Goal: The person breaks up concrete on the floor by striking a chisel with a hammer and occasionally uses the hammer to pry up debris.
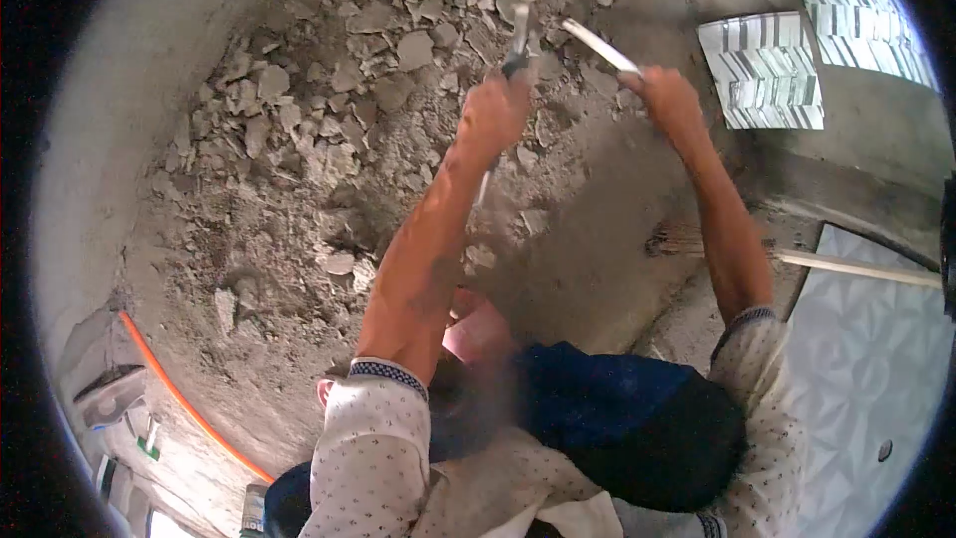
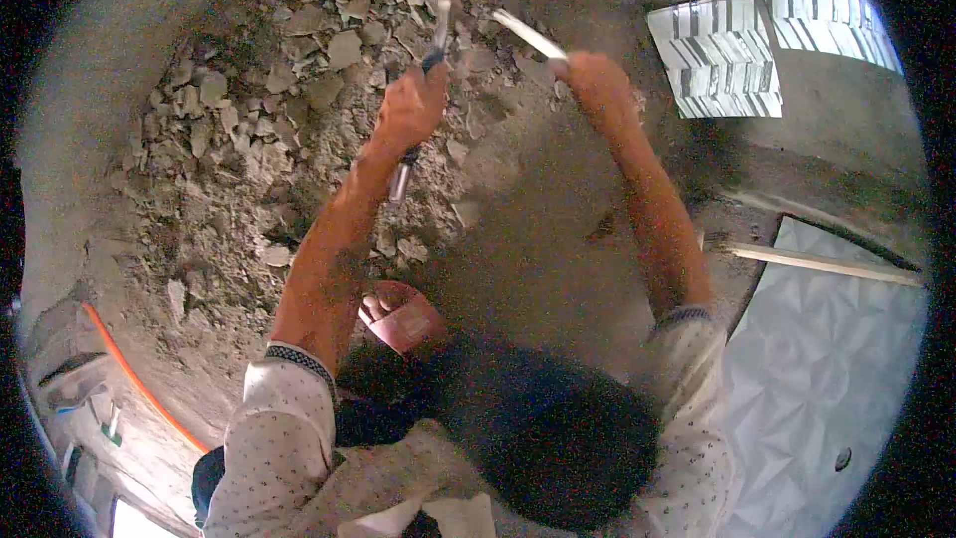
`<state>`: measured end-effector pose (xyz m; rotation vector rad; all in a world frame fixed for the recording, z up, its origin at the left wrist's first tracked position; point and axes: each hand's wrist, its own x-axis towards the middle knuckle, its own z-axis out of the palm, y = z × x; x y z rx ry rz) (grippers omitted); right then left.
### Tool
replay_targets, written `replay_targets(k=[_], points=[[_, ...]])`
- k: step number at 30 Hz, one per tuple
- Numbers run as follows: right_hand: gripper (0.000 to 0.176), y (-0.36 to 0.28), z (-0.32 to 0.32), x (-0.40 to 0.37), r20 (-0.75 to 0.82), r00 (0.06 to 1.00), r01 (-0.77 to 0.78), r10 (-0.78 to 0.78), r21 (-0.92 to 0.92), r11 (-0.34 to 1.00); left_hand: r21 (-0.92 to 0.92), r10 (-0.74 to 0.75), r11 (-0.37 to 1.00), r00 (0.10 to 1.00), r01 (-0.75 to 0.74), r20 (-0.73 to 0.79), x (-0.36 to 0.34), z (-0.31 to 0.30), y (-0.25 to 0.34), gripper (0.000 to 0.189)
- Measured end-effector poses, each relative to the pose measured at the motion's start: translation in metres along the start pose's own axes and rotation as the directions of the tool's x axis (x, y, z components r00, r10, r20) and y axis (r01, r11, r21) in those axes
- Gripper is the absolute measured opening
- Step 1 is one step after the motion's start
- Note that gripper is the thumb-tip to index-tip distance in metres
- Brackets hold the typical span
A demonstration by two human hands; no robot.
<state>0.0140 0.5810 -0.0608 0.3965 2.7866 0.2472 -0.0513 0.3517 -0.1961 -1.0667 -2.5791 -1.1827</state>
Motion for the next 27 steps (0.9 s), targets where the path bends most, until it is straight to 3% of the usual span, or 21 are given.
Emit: replay_targets(k=[2, 3, 6, 7, 9, 10, 12, 15, 17, 19, 21, 22, 23, 24, 25, 27], points=[[0.048, -0.003, 0.014, -0.020, -0.042, 0.997, -0.067, 0.066, -0.026, 0.997, -0.016, 0.029, 1.000, 0.987, -0.026, 0.160, -0.020, -0.006, -0.015, 0.011], [0.051, -0.003, 0.015, -0.029, -0.071, 0.992, -0.111, 0.108, -0.035, 0.993, -0.026, 0.032, 0.999, 0.987, -0.028, 0.159, -0.030, -0.009, -0.020, 0.011], [0.050, -0.012, -0.001, -0.046, 0.114, 0.990, -0.063, 0.082, -0.160, 0.985, 0.043, 0.123, 0.991, 0.984, -0.130, 0.130, -0.068, -0.014, -0.039, 0.013], [0.049, -0.007, 0.003, -0.054, 0.056, 0.993, -0.105, 0.104, 0.016, 0.994, 0.012, 0.172, 0.985, 0.977, -0.175, 0.123, -0.087, -0.007, -0.054, 0.016], [0.047, 0.006, 0.023, -0.070, -0.058, 0.979, -0.159, 0.193, 0.366, 0.917, -0.042, 0.117, 0.993, 0.967, -0.110, 0.225, -0.106, -0.021, -0.067, 0.021], [0.046, 0.012, 0.032, -0.071, -0.154, 0.934, -0.222, 0.322, 0.455, 0.862, -0.043, 0.007, 0.999, 0.942, 0.008, 0.337, -0.112, -0.037, -0.065, 0.022], [0.045, 0.023, 0.053, -0.064, -0.295, 0.763, -0.295, 0.575, 0.633, 0.716, -0.103, 0.046, 0.995, 0.950, -0.014, 0.310, -0.115, -0.057, -0.065, 0.025], [0.043, 0.064, 0.135, -0.034, -0.255, 0.710, -0.308, 0.656, 0.726, 0.615, -0.078, -0.043, 0.993, 0.889, 0.087, 0.456, -0.103, -0.075, -0.051, 0.027], [0.042, 0.027, 0.146, -0.035, -0.225, 0.695, -0.296, 0.683, 0.776, 0.557, -0.114, -0.252, 0.913, 0.760, 0.392, 0.599, -0.100, -0.075, -0.056, 0.027], [0.042, -0.020, 0.165, -0.048, -0.227, 0.697, -0.216, 0.680, 0.838, 0.501, -0.092, -0.152, 0.971, 0.864, 0.222, 0.480, -0.105, -0.073, -0.055, 0.025], [0.041, -0.068, 0.180, -0.061, -0.074, 0.765, -0.071, 0.640, 0.978, 0.198, 0.012, -0.011, 1.000, 0.945, 0.007, 0.328, -0.114, -0.072, -0.054, 0.028], [0.041, -0.084, 0.179, -0.061, 0.006, 0.802, -0.092, 0.597, 0.989, 0.113, 0.100, 0.090, 0.988, 0.964, -0.118, 0.252, -0.118, -0.072, -0.054, 0.029], [0.040, -0.100, 0.177, -0.061, 0.086, 0.833, -0.123, 0.547, 0.992, 0.031, -0.009, -0.170, 0.982, 0.912, 0.187, 0.374, -0.115, -0.076, -0.050, 0.030], [0.040, -0.106, 0.162, -0.063, 0.095, 0.839, -0.214, 0.535, 0.963, 0.165, -0.070, -0.387, 0.871, 0.767, 0.486, 0.511, -0.109, -0.085, -0.041, 0.031], [0.039, -0.107, 0.153, -0.067, 0.107, 0.845, -0.299, 0.524, 0.907, 0.296, -0.076, -0.533, 0.668, 0.548, 0.740, 0.645, -0.101, -0.092, -0.030, 0.032], [0.038, -0.096, 0.153, -0.076, -0.037, 0.819, -0.238, 0.573, 0.887, 0.396, -0.014, -0.565, 0.651, 0.497, 0.759, 0.659, -0.086, -0.115, -0.006, 0.033]])
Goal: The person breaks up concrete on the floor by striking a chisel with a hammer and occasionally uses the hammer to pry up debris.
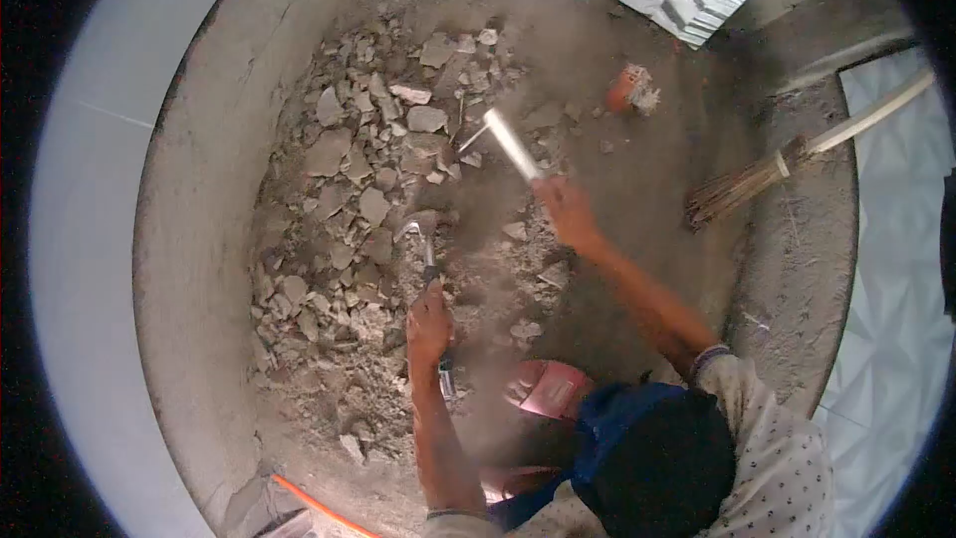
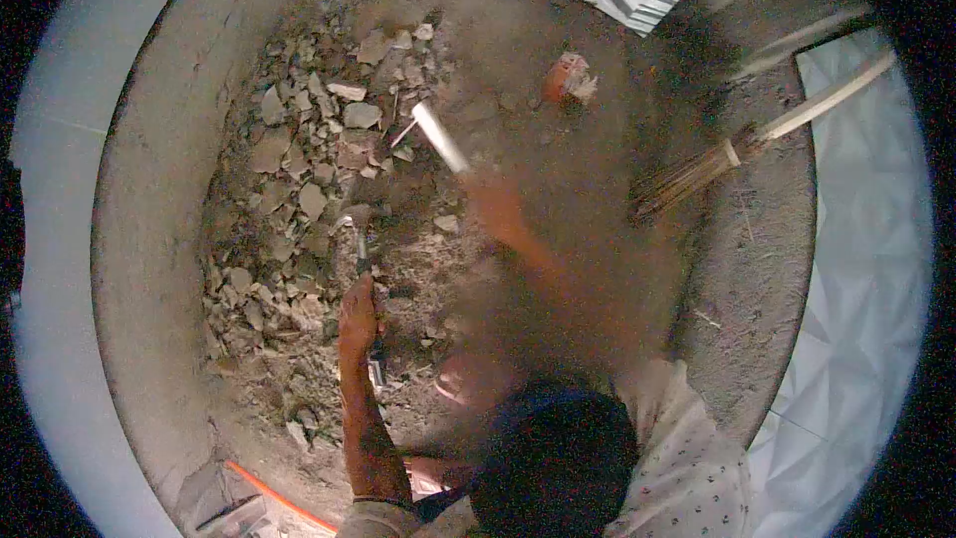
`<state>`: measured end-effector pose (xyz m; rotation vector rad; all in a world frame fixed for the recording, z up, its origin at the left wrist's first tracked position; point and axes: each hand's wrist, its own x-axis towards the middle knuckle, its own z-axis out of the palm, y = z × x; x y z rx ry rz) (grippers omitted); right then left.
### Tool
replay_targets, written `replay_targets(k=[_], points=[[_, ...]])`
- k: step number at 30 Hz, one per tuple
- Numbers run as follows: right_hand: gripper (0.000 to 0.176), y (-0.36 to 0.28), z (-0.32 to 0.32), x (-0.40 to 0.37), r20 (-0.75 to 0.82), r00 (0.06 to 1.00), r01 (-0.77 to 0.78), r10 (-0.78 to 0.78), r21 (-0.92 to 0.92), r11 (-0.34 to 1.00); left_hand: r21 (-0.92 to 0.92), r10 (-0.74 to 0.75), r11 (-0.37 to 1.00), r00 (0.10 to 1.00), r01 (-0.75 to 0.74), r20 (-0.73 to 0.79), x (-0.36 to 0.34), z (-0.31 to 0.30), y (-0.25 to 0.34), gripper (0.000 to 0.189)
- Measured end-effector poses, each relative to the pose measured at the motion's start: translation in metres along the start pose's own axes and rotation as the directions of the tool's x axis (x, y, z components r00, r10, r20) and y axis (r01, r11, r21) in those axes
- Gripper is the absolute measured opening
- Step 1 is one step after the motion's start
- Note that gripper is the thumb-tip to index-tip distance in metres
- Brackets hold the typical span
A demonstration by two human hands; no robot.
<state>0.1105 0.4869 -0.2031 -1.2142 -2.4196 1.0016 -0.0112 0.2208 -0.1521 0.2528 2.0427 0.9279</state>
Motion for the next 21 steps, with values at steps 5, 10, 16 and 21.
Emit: replay_targets(k=[5, 10, 16, 21], points=[[0.039, 0.002, -0.055, 0.057, -0.074, 0.996, -0.058, 0.059, 0.012, 0.998, -0.247, -0.121, 0.962, 0.993, 0.115, -0.008, -0.017, -0.010, 0.001, 0.033], [0.038, -0.026, -0.106, 0.085, 0.212, 0.967, 0.174, -0.139, -0.154, 0.973, -0.136, 0.063, 0.988, 0.995, -0.074, -0.083, -0.016, -0.016, 0.028, 0.034], [0.042, -0.008, -0.119, 0.129, 0.307, 0.917, 0.396, -0.254, -0.633, 0.665, -0.084, 0.193, 0.969, 0.925, -0.231, -0.326, 0.027, 0.010, 0.054, 0.041], [0.040, -0.069, -0.133, 0.123, 0.403, 0.874, 0.483, -0.271, -0.664, 0.570, -0.586, 0.107, 0.703, 0.874, -0.403, -0.473, 0.037, 0.035, 0.121, 0.034]])
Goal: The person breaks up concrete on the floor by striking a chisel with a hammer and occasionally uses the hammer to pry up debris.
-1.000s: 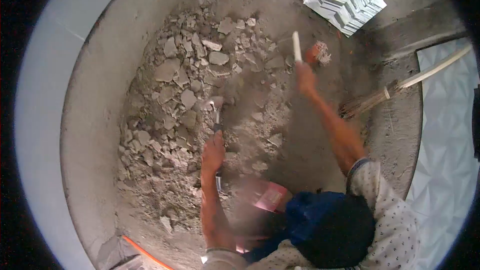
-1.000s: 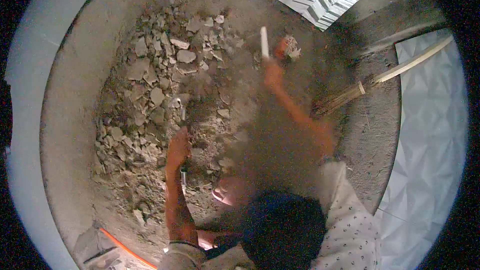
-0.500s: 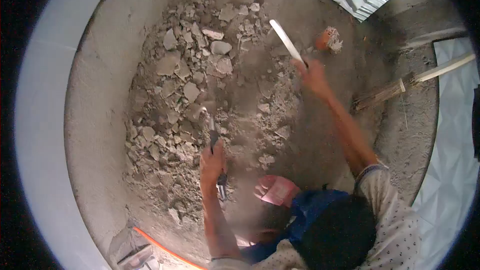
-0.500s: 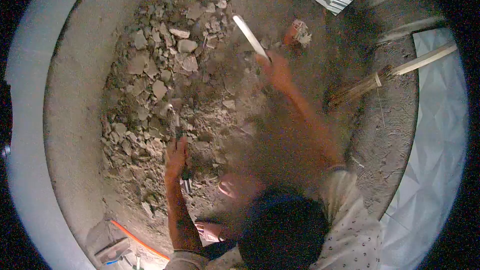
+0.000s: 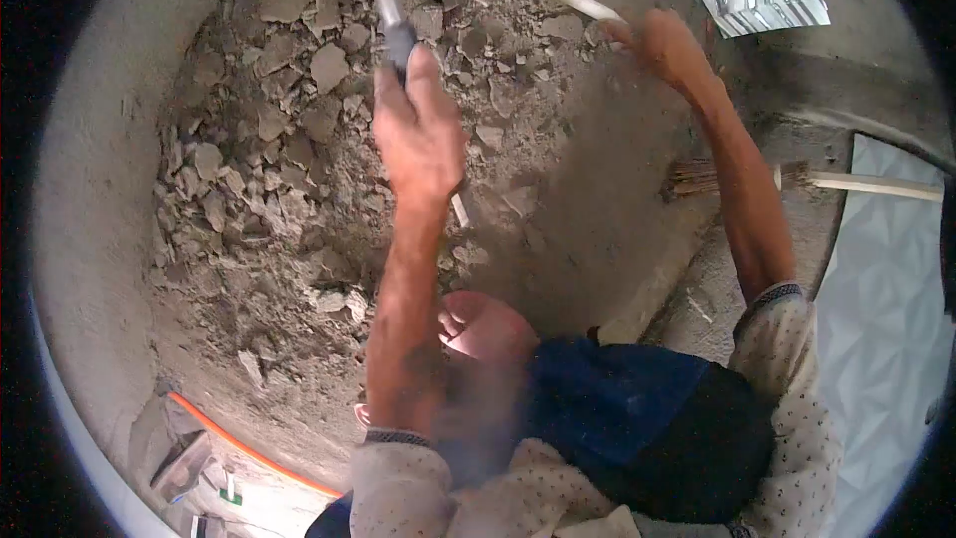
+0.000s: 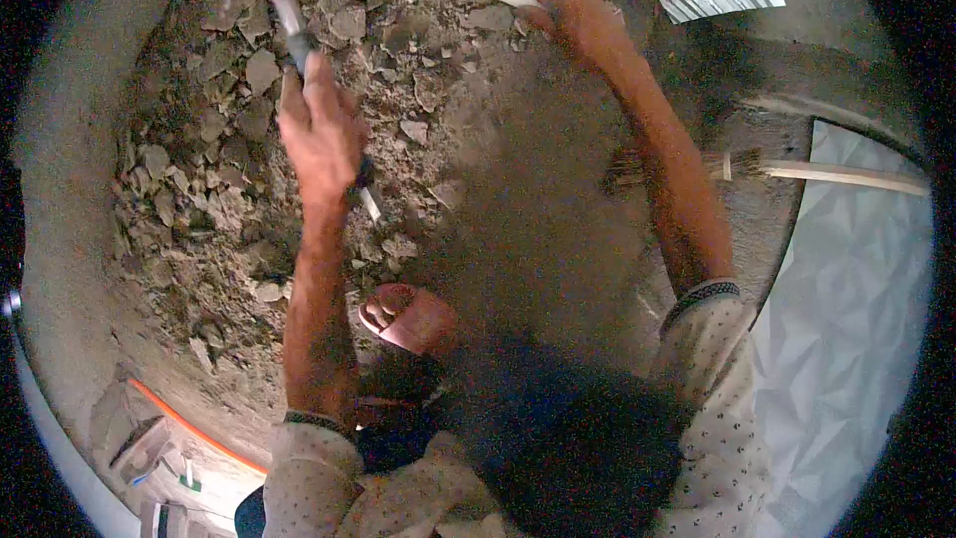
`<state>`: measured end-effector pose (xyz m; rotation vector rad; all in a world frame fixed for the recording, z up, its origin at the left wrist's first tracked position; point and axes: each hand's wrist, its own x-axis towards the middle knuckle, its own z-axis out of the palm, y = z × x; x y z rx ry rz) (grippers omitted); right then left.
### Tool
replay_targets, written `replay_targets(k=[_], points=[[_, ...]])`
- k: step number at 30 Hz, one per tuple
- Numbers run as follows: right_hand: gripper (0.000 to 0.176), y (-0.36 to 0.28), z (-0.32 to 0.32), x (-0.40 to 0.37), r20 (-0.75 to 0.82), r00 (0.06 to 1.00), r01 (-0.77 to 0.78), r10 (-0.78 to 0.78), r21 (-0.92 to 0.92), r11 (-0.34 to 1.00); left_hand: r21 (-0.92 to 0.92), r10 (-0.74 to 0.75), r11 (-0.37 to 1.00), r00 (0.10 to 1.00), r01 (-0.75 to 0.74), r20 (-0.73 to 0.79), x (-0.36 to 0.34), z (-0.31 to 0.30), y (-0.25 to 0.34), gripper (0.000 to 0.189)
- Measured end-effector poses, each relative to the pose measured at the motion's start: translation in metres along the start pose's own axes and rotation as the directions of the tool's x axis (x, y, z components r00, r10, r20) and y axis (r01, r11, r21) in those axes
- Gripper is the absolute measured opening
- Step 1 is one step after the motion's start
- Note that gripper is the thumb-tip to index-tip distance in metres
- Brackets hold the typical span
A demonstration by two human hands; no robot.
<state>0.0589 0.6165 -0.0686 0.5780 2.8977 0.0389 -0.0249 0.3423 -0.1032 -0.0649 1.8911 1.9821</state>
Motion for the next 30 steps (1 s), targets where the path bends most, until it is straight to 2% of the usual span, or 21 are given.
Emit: replay_targets(k=[2, 4, 5, 7, 8, 10, 11, 14, 15, 17, 19, 22, 23, 26, 27, 29, 30], points=[[0.038, -0.001, 0.002, 0.006, -0.011, 1.000, -0.005, 0.005, 0.019, 1.000, -0.047, 0.135, 0.989, 0.987, -0.140, -0.084, 0.005, 0.029, -0.013, 0.038], [0.036, 0.011, 0.010, 0.014, -0.024, 0.998, 0.063, -0.064, -0.029, 0.998, 0.156, 0.189, 0.974, 0.972, -0.166, -0.142, 0.002, 0.047, 0.000, 0.040], [0.034, 0.018, 0.015, 0.017, -0.029, 0.995, 0.096, -0.098, -0.051, 0.994, 0.303, 0.215, 0.931, 0.977, -0.204, -0.003, 0.014, 0.048, -0.014, 0.041], [0.042, 0.006, -0.006, 0.017, 0.093, 0.992, 0.086, -0.084, -0.019, 0.996, 0.552, 0.190, 0.767, 0.937, -0.328, 0.293, 0.043, 0.047, -0.039, 0.043], [0.046, 0.002, -0.013, 0.016, 0.154, 0.985, 0.075, -0.074, -0.002, 0.997, 0.510, 0.166, 0.807, 0.942, -0.299, 0.290, 0.043, 0.047, -0.043, 0.044], [0.045, 0.005, -0.011, 0.017, 0.138, 0.988, 0.063, -0.068, 0.038, 0.997, 0.423, 0.125, 0.872, 0.947, -0.247, 0.296, 0.035, 0.039, -0.008, 0.045], [0.044, 0.008, -0.010, 0.015, 0.136, 0.989, 0.055, -0.062, 0.056, 0.997, 0.357, 0.214, 0.898, 0.964, -0.258, 0.159, 0.023, 0.040, 0.001, 0.045], [0.042, 0.012, -0.005, 0.018, 0.129, 0.989, 0.070, -0.069, -0.001, 0.998, 0.281, 0.199, 0.947, 0.970, -0.154, -0.140, 0.010, 0.053, 0.015, 0.043], [0.042, 0.011, -0.007, 0.018, 0.139, 0.989, 0.056, -0.052, -0.024, 0.998, 0.162, 0.279, 0.955, 0.938, -0.249, -0.204, 0.012, 0.060, 0.006, 0.042], [0.042, 0.002, -0.014, 0.021, 0.142, 0.989, 0.041, -0.031, -0.067, 0.997, 0.421, 0.317, 0.832, 0.932, -0.361, 0.174, 0.043, 0.066, -0.066, 0.041], [0.036, 0.002, -0.014, 0.023, 0.044, 0.986, 0.161, -0.159, -0.043, 0.986, 0.531, 0.313, 0.723, 0.895, -0.442, 0.319, 0.050, 0.053, -0.062, 0.043], [0.038, 0.002, -0.010, 0.030, -0.040, 0.949, 0.312, -0.313, -0.042, 0.949, 0.440, 0.170, 0.867, 0.969, -0.233, 0.179, 0.041, 0.039, -0.027, 0.043], [0.039, 0.005, -0.012, 0.028, -0.040, 0.934, 0.353, -0.356, -0.054, 0.934, 0.377, 0.081, 0.920, 0.993, -0.110, 0.090, 0.029, 0.040, -0.010, 0.047], [0.039, -0.009, -0.027, 0.036, 0.100, 0.961, 0.262, -0.257, -0.038, 0.964, 0.228, 0.088, 0.973, 0.975, -0.040, -0.205, 0.020, 0.067, -0.027, 0.047], [0.039, -0.010, -0.030, 0.041, 0.139, 0.963, 0.238, -0.230, -0.038, 0.971, 0.336, 0.084, 0.941, 0.989, -0.039, -0.119, 0.024, 0.070, -0.043, 0.043], [0.039, -0.010, -0.029, 0.044, 0.224, 0.960, 0.182, -0.170, -0.034, 0.983, 0.514, 0.222, 0.800, 0.949, -0.308, 0.223, 0.053, 0.055, -0.079, 0.041], [0.039, -0.007, -0.024, 0.047, 0.188, 0.953, 0.258, -0.239, -0.086, 0.962, 0.560, 0.246, 0.698, 0.884, -0.446, 0.396, 0.062, 0.041, -0.075, 0.040]])
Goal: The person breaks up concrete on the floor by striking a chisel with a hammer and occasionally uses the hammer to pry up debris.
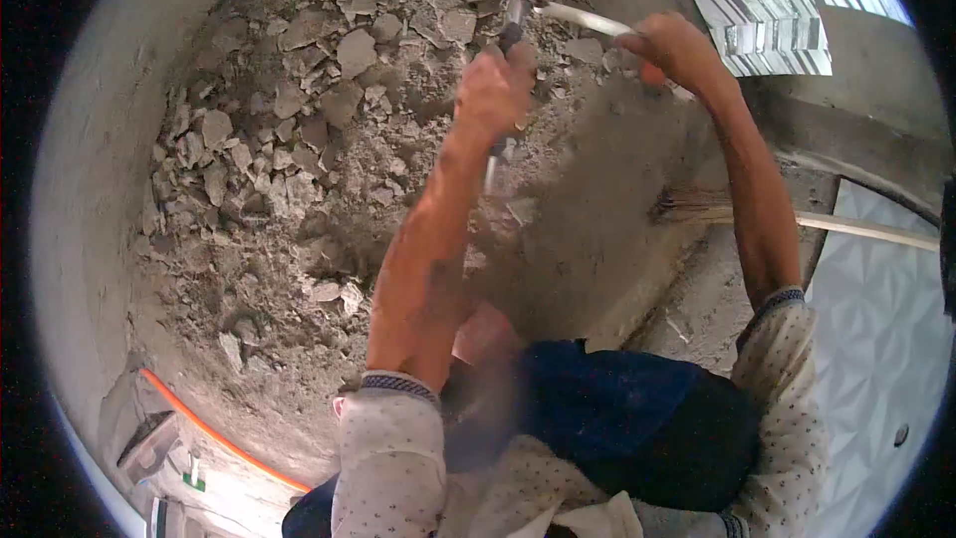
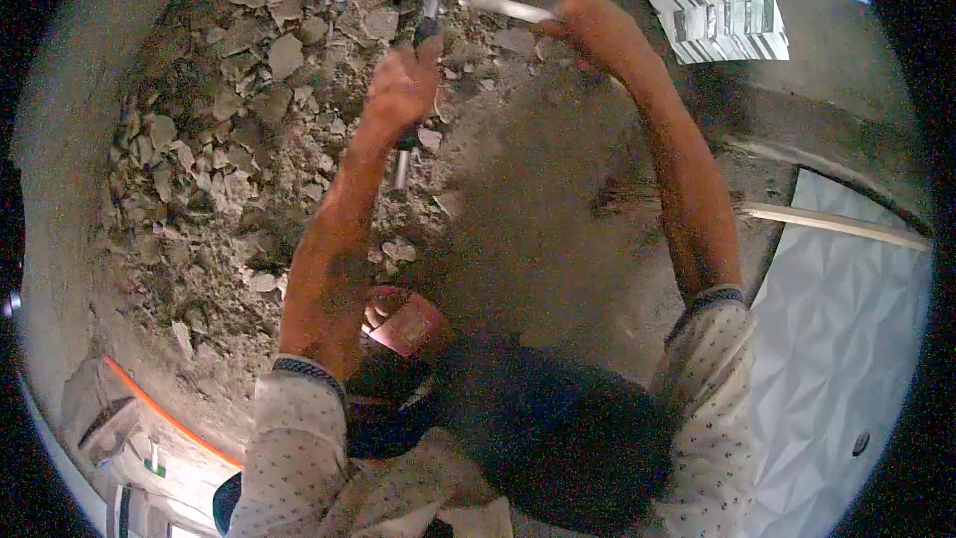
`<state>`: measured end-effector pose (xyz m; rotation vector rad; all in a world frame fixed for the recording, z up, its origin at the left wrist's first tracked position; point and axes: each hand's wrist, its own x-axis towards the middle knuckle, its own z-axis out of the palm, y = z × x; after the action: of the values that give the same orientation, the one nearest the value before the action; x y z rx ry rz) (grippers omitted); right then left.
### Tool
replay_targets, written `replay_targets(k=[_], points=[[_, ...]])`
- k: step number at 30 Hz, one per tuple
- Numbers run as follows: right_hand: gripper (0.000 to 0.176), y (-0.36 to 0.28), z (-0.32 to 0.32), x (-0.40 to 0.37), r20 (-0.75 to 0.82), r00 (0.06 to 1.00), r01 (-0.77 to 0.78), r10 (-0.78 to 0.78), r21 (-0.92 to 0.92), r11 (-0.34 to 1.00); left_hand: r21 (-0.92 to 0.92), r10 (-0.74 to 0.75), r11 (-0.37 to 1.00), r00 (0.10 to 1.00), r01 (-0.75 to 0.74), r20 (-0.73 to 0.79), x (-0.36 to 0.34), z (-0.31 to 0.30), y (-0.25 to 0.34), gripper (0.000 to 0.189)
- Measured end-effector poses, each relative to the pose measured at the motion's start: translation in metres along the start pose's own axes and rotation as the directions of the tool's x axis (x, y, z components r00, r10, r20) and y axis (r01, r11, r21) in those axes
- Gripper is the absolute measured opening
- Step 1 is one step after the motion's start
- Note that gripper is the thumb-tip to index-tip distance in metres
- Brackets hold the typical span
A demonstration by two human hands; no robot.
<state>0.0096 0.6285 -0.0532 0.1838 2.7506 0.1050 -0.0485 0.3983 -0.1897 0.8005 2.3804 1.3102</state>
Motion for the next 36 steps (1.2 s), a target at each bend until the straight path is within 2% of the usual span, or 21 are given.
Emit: replay_targets(k=[2, 4, 5, 7, 8, 10, 11, 12, 13, 16, 18, 20, 21, 23, 24, 25, 26, 28, 31, 33, 36], points=[[0.039, 0.013, 0.010, -0.002, -0.075, 0.991, 0.098, -0.110, -0.139, 0.985, -0.132, -0.050, 0.991, 0.989, 0.031, -0.142, -0.001, -0.006, 0.003, 0.041], [0.039, 0.008, 0.005, -0.005, -0.045, 0.993, 0.101, -0.106, -0.101, 0.990, -0.302, -0.367, 0.904, 0.912, 0.304, -0.183, -0.009, -0.028, 0.052, 0.046], [0.039, 0.004, -0.001, -0.006, -0.033, 0.994, 0.101, -0.105, -0.086, 0.991, -0.395, -0.429, 0.866, 0.861, 0.307, -0.273, -0.008, -0.024, 0.063, 0.043], [0.039, -0.005, -0.011, -0.001, 0.095, 0.992, -0.087, 0.087, 0.004, 0.996, -0.162, -0.179, 0.975, 0.966, 0.150, -0.184, -0.009, -0.007, 0.045, 0.042], [0.040, -0.009, -0.014, 0.002, 0.158, 0.972, -0.183, 0.174, 0.042, 0.982, -0.143, -0.157, 0.980, 0.977, 0.136, -0.146, -0.008, 0.002, 0.029, 0.043], [0.041, 0.002, 0.002, 0.002, -0.048, 0.999, 0.011, -0.012, -0.018, 1.000, -0.111, -0.111, 0.988, 0.991, 0.103, -0.068, -0.006, 0.000, 0.013, 0.043], [0.041, 0.014, 0.011, 0.003, -0.155, 0.983, 0.087, -0.096, -0.064, 0.994, -0.145, -0.201, 0.971, 0.978, 0.191, -0.058, -0.007, -0.006, 0.018, 0.043], [0.040, 0.012, 0.009, 0.001, -0.150, 0.986, 0.070, -0.077, -0.047, 0.996, -0.186, -0.296, 0.940, 0.955, 0.285, -0.031, -0.010, -0.020, 0.035, 0.043], [0.040, 0.004, 0.003, -0.001, -0.130, 0.990, 0.058, -0.062, -0.032, 0.998, -0.244, -0.364, 0.914, 0.921, 0.325, -0.138, -0.016, -0.018, 0.045, 0.046], [0.038, -0.003, -0.007, 0.004, -0.008, 1.000, 0.005, -0.005, -0.051, 0.999, -0.388, -0.577, 0.779, 0.806, 0.493, -0.134, -0.012, -0.004, 0.059, 0.047], [0.037, -0.002, -0.011, 0.008, 0.028, 1.000, 0.012, -0.010, -0.076, 0.997, -0.225, -0.221, 0.956, 0.968, 0.190, -0.119, -0.009, -0.001, 0.029, 0.047], [0.037, 0.010, -0.004, 0.008, -0.006, 0.999, 0.052, -0.052, -0.086, 0.995, -0.279, -0.215, 0.937, 0.977, 0.209, 0.008, -0.004, -0.013, 0.021, 0.045], [0.038, 0.014, 0.002, 0.008, -0.055, 0.997, 0.053, -0.057, -0.080, 0.995, -0.220, -0.260, 0.943, 0.965, 0.249, -0.022, -0.008, -0.017, 0.028, 0.047], [0.038, 0.023, 0.012, 0.001, -0.124, 0.990, 0.062, -0.071, -0.077, 0.995, -0.347, -0.437, 0.867, 0.880, 0.357, -0.186, -0.012, -0.020, 0.055, 0.046], [0.037, 0.021, 0.009, -0.001, -0.072, 0.997, 0.032, -0.034, -0.032, 0.999, -0.413, -0.520, 0.822, 0.813, 0.393, -0.261, -0.012, -0.021, 0.067, 0.045], [0.036, 0.017, 0.005, 0.000, -0.025, 1.000, 0.003, -0.003, 0.013, 1.000, -0.498, -0.618, 0.728, 0.765, 0.471, -0.180, -0.013, -0.020, 0.076, 0.046], [0.035, 0.012, -0.001, 0.002, 0.017, 1.000, -0.024, 0.023, 0.057, 0.998, -0.388, -0.505, 0.817, 0.854, 0.427, -0.123, -0.012, -0.009, 0.064, 0.046], [0.034, 0.018, 0.003, 0.001, -0.072, 0.997, 0.003, -0.005, -0.022, 1.000, -0.166, -0.264, 0.950, 0.964, 0.265, 0.026, -0.005, 0.010, 0.034, 0.046], [0.032, 0.014, 0.002, 0.001, -0.073, 0.997, -0.006, 0.000, -0.085, 0.996, -0.159, -0.215, 0.967, 0.972, 0.198, -0.095, -0.001, -0.012, 0.026, 0.049], [0.032, 0.014, 0.005, -0.008, -0.006, 1.000, -0.031, 0.030, -0.078, 0.997, -0.369, -0.388, 0.873, 0.912, 0.318, -0.134, -0.010, -0.028, 0.057, 0.050], [0.030, 0.017, 0.002, -0.006, -0.023, 0.998, -0.052, 0.052, -0.026, 0.998, -0.583, -0.513, 0.778, 0.772, 0.234, -0.375, -0.005, -0.014, 0.078, 0.049]])
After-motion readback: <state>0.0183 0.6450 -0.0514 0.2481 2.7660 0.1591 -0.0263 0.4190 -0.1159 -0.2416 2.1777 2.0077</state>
